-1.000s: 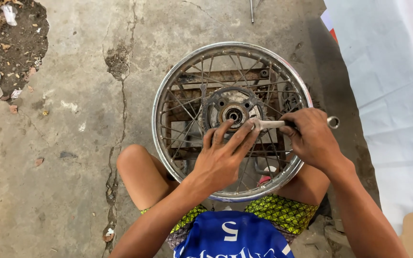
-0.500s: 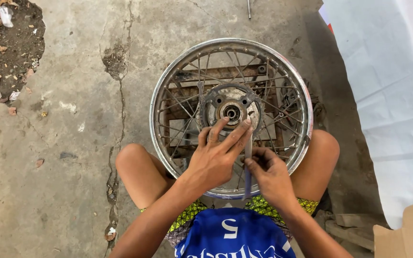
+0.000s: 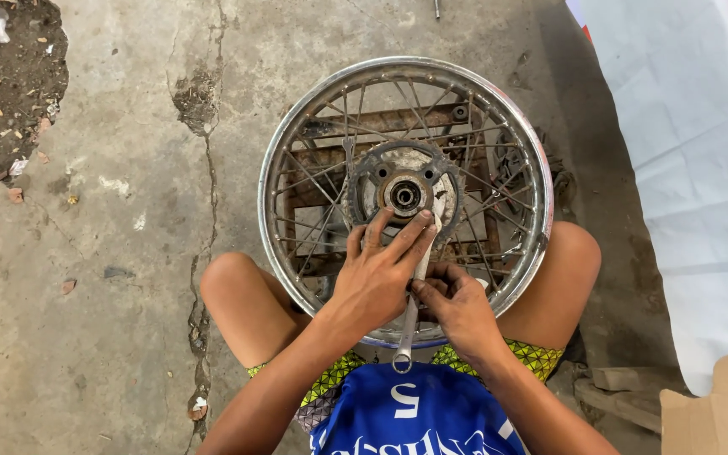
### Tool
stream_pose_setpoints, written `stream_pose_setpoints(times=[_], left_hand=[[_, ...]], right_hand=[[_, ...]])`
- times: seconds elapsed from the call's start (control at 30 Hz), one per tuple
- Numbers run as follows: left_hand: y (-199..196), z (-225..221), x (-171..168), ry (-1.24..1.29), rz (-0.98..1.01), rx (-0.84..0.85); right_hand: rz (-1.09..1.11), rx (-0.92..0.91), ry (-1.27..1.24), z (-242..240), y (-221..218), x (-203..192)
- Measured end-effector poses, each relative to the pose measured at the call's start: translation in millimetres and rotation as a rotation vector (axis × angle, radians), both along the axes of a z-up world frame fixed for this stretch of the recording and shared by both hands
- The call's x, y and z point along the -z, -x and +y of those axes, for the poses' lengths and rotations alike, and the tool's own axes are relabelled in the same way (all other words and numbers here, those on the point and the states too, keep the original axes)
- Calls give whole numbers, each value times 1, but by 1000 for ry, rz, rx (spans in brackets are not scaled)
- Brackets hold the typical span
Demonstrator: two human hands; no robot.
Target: The person uses a wrench to loosen and remove a nut from the center of a motorcycle wheel hub. After removing the nut, the person uses a knife to scrape and clean the inside of the hub area.
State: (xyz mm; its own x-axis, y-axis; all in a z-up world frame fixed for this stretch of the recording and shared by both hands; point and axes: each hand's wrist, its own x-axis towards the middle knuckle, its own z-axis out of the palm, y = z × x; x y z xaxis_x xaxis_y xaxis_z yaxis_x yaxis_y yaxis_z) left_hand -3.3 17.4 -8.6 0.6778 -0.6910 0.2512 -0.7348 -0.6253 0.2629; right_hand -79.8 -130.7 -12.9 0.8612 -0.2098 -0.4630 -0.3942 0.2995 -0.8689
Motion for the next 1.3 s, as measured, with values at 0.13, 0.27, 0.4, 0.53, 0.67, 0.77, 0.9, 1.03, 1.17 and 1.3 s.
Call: stream_pose_setpoints(times=[0.13, 0.27, 0.4, 0.53, 0.67, 0.77, 0.9, 1.03, 1.17, 1.3], left_hand=[[-6, 2, -4, -10, -14, 19], [-10, 2, -6, -54, 20, 68], [-10, 0, 4, -32, -6, 43], [-7, -1, 5, -19, 8, 27], [-7, -1, 12, 13, -47, 27], [-7, -1, 9, 2, -44, 28], [-7, -2, 4, -25, -20, 31], [-7, -2, 6, -34, -55, 31], [-7, -2, 6, -38, -41, 38], [-6, -4, 2, -45, -25, 30]], right_hand=[[24, -7, -30, -3, -2, 21], [40, 15, -46, -9, -2, 35], [21, 9, 15, -18, 0, 35], [15, -18, 69, -31, -2, 32], [7, -44, 139, -41, -4, 27], [1, -72, 183, -48, -5, 24], [-14, -130, 239, -56, -9, 10], [-39, -138, 254, -64, -14, 8], [-53, -188, 280, -70, -20, -5], [-70, -268, 348, -81, -26, -14]])
